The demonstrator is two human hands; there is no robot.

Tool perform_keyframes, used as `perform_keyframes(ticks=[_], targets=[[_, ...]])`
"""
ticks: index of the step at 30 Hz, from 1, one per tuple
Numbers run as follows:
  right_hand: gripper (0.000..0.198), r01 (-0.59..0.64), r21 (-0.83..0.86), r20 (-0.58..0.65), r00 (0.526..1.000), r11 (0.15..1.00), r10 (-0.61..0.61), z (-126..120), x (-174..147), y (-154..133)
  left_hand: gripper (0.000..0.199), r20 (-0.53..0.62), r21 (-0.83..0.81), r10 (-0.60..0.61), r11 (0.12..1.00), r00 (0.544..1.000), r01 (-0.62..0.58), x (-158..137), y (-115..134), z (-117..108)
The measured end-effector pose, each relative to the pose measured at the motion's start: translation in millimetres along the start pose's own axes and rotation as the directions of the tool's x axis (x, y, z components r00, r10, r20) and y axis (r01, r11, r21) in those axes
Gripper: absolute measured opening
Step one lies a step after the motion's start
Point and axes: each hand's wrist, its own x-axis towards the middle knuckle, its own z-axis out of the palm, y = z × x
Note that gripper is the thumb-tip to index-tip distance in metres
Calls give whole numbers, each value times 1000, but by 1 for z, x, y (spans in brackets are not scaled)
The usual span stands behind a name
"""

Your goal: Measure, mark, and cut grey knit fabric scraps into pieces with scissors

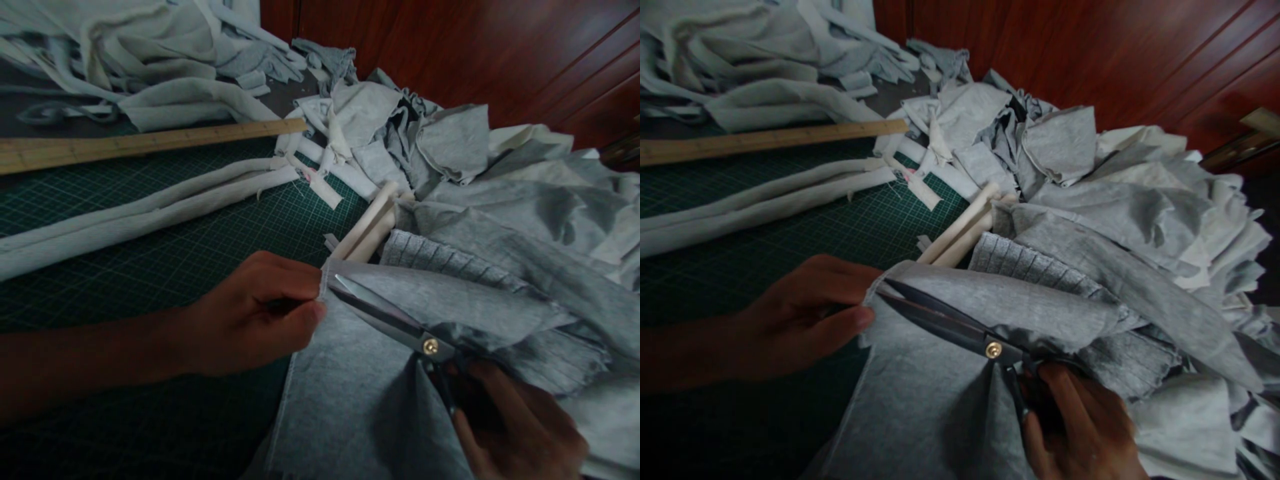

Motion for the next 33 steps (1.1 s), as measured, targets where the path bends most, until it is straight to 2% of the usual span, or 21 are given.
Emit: perform_keyframes(ticks=[10, 22, 27, 33], targets=[[14, 35, 14, 8, 999, 999, -36, 0, 1, 0, 40, 6, -31, -2, 1000, 1000, 2, -3, -3, 2], [15, 7, 11, 39, 999, 1000, -7, -3, 4, -2, 41, 80, -73, -52, 996, 995, 58, -1, 0, 0], [10, 54, 34, 5, 999, 998, -54, 1, 6, -2, 41, 77, -52, -32, 998, 997, 36, 0, -1, 2], [13, 141, -12, 76, 987, 990, -140, -3, 11, 0, 41, 96, -32, -17, 999, 995, 20, 2, 0, 2]])
